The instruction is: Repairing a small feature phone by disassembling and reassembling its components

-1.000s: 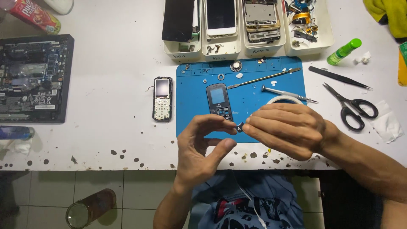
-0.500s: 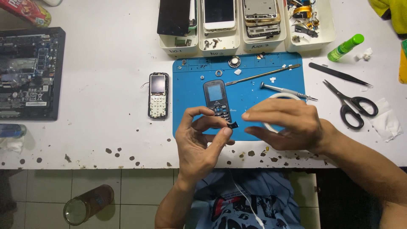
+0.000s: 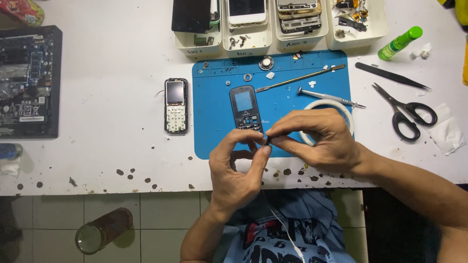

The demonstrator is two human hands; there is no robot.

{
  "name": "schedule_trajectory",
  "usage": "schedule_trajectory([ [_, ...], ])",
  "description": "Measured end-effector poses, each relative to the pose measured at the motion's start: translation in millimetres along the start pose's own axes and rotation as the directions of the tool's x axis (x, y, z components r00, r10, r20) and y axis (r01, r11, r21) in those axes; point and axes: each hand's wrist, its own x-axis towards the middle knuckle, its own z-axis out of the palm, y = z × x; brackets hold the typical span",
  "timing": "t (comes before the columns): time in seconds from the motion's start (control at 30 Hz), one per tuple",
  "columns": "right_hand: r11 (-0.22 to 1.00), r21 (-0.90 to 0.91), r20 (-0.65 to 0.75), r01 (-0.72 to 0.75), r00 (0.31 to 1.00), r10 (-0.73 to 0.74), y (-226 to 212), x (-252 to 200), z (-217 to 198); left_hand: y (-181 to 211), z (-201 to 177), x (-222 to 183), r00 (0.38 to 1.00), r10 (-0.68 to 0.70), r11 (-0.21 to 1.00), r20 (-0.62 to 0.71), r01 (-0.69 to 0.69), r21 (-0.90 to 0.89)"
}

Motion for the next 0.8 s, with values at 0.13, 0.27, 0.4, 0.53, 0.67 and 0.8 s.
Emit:
schedule_trajectory([
  [0.13,1.000,0.020,0.008,0.006,1.000,-0.006,1,1,1,5,-3,0,0.999,0.038,0.997,0.001,-0.038,0.060],
  [0.27,1.000,0.025,0.016,-0.015,1.000,0.014,7,-1,-1,4,-2,-3,0.996,0.081,0.991,-0.023,-0.077,0.113],
  [0.4,1.000,0.004,0.017,-0.001,1.000,0.001,9,-4,0,-1,-1,-6,0.997,0.036,0.997,-0.063,-0.031,0.076],
  [0.53,0.992,-0.087,0.004,0.093,0.996,-0.093,3,-2,3,-4,3,-7,0.995,-0.034,0.999,-0.096,0.032,-0.018],
  [0.67,0.967,-0.181,-0.010,0.177,0.983,-0.182,1,0,2,-1,1,-5,0.995,-0.064,0.998,-0.073,0.064,-0.002],
  [0.8,0.988,-0.121,-0.010,0.094,0.995,-0.096,8,8,-13,1,-25,5,0.999,0.036,0.984,-0.006,-0.034,0.177],
])
